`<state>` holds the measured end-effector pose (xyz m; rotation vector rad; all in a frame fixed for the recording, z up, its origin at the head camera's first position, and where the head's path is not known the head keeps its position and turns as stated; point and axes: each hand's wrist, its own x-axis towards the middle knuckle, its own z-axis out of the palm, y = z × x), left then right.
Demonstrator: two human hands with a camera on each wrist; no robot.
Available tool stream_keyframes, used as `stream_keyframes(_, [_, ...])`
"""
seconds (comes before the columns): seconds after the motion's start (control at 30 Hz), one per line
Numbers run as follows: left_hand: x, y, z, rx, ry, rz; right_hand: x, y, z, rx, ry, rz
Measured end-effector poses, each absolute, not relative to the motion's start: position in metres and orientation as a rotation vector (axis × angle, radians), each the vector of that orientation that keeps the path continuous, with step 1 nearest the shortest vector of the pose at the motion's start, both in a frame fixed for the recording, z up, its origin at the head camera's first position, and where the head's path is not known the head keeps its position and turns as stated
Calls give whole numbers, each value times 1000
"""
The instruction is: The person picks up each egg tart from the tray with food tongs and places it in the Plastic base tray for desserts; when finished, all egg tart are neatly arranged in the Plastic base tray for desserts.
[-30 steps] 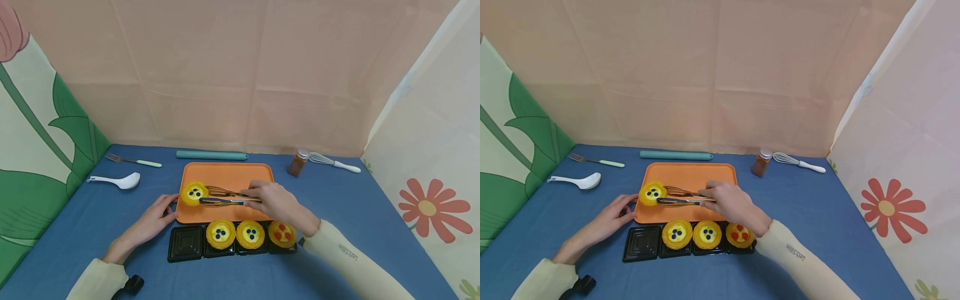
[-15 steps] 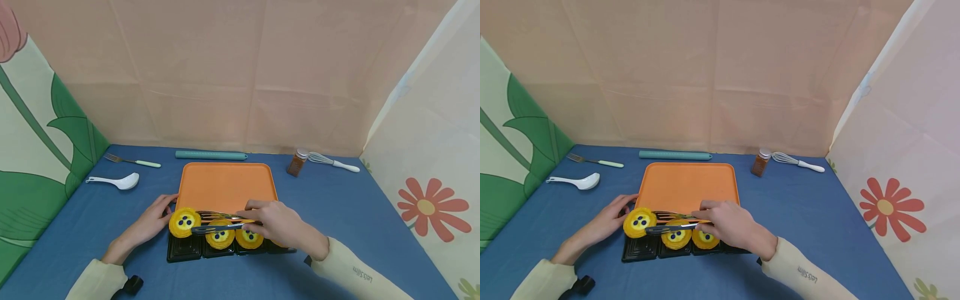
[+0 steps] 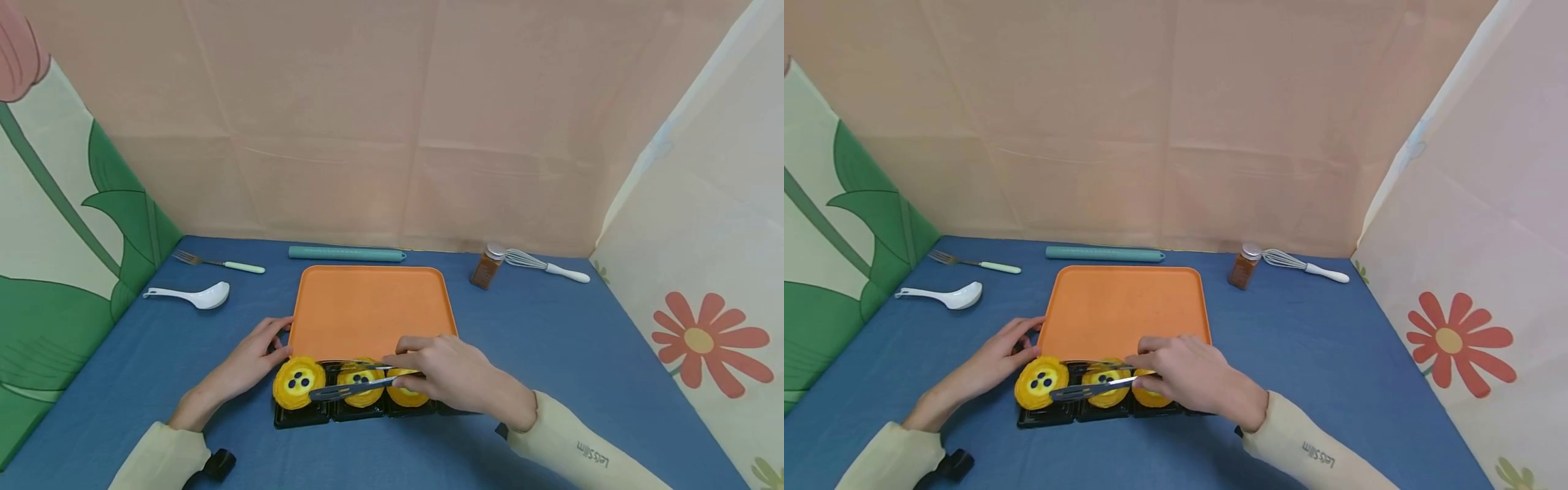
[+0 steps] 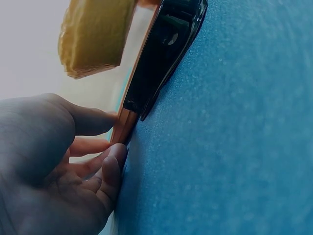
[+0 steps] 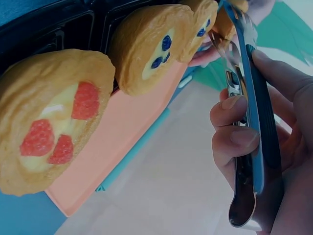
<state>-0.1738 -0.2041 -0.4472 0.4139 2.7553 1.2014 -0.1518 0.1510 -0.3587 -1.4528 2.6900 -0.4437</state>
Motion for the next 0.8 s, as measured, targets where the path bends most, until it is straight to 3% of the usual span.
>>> stream_keyframes(0.8, [-174, -206, -449, 421, 2763, 1205, -146, 148, -351, -1549, 2782, -188])
